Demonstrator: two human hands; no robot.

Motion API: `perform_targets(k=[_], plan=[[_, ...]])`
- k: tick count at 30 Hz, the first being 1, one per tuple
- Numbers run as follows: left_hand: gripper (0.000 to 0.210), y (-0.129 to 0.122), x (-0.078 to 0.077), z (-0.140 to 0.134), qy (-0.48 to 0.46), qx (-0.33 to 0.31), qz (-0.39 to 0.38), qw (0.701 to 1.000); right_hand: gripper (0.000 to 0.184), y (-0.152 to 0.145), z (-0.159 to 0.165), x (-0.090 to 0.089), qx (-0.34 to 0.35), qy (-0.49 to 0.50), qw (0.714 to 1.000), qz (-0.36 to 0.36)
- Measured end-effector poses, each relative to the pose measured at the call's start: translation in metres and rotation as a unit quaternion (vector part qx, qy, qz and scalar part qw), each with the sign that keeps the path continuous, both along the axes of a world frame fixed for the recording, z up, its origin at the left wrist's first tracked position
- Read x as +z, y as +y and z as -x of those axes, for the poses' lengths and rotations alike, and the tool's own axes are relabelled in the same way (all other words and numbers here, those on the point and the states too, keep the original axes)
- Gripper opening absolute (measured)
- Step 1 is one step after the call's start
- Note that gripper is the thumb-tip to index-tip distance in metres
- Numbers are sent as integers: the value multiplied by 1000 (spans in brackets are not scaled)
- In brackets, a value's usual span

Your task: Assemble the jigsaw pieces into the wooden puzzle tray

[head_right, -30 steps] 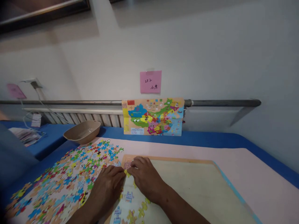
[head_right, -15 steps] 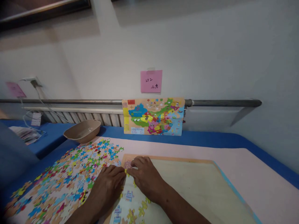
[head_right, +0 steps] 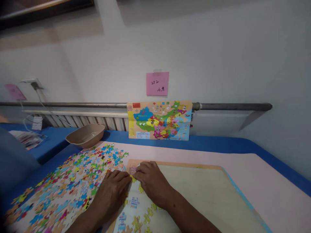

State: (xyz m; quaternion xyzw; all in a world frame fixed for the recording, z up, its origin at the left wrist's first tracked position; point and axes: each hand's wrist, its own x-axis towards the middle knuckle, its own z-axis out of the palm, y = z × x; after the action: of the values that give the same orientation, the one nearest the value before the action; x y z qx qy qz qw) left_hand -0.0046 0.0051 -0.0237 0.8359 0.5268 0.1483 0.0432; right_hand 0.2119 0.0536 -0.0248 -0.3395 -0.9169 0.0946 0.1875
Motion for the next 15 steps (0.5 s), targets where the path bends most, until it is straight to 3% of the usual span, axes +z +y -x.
perform_targets(k=[9, 15], plan=[[30, 0, 5, -3, 35, -4, 14, 999, 20, -2, 1, -3, 1, -17, 999, -45], [29, 2, 5, -3, 34, -4, 12, 999, 17, 0, 1, -5, 2, -7, 999, -35]])
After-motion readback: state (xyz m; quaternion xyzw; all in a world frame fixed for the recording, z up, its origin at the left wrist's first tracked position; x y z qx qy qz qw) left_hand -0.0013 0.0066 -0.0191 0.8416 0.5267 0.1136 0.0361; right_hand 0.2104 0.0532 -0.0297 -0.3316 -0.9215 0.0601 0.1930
